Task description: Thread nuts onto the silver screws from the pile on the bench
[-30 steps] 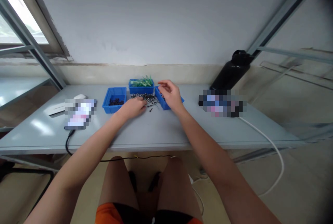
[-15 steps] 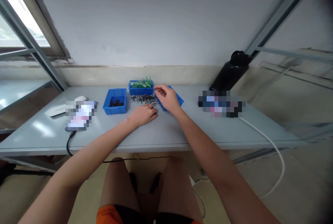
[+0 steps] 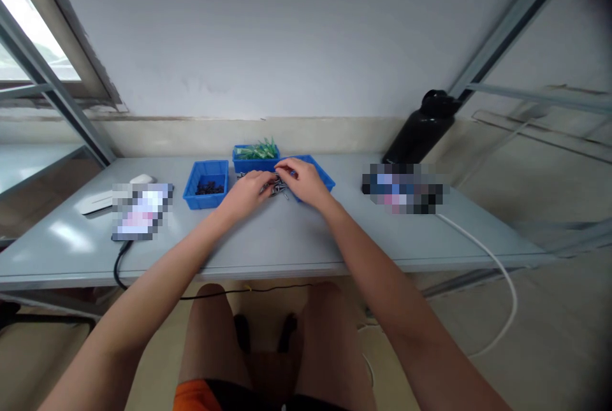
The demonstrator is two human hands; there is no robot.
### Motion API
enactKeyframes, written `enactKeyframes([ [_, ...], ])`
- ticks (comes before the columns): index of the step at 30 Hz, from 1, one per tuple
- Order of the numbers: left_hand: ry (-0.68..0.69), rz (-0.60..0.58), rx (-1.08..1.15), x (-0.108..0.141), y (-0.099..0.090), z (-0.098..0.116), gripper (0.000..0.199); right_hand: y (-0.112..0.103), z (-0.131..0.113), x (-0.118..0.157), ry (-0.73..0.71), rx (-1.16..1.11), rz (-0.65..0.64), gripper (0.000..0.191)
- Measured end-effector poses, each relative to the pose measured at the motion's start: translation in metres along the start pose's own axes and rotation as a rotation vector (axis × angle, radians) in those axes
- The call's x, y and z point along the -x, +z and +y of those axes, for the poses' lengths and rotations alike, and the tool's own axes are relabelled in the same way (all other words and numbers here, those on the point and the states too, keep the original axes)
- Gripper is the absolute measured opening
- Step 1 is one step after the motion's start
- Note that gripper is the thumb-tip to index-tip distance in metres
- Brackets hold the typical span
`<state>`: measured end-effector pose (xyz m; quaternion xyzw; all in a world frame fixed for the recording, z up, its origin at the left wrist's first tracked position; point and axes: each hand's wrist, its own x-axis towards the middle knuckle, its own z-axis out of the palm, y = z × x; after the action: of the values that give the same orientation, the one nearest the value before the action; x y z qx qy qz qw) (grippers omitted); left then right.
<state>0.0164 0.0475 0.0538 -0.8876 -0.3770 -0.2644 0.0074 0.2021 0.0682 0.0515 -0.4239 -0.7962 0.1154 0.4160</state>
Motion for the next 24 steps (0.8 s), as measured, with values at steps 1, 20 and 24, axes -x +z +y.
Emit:
enactKeyframes([
  [1,-0.010,0.038,0.006,0.000,-0.002,-0.001,0.022,0.000,0.000,0.000,-0.011,0.009,-0.028,0.023],
  [20,-0.083,0.229,0.113,-0.002,-0.005,-0.013,0.018,-0.001,0.003,0.002,-0.078,-0.027,-0.105,0.024],
  [24,-0.105,0.241,0.128,-0.002,-0.005,-0.012,0.022,-0.003,0.001,0.001,-0.099,-0.032,-0.079,0.027],
])
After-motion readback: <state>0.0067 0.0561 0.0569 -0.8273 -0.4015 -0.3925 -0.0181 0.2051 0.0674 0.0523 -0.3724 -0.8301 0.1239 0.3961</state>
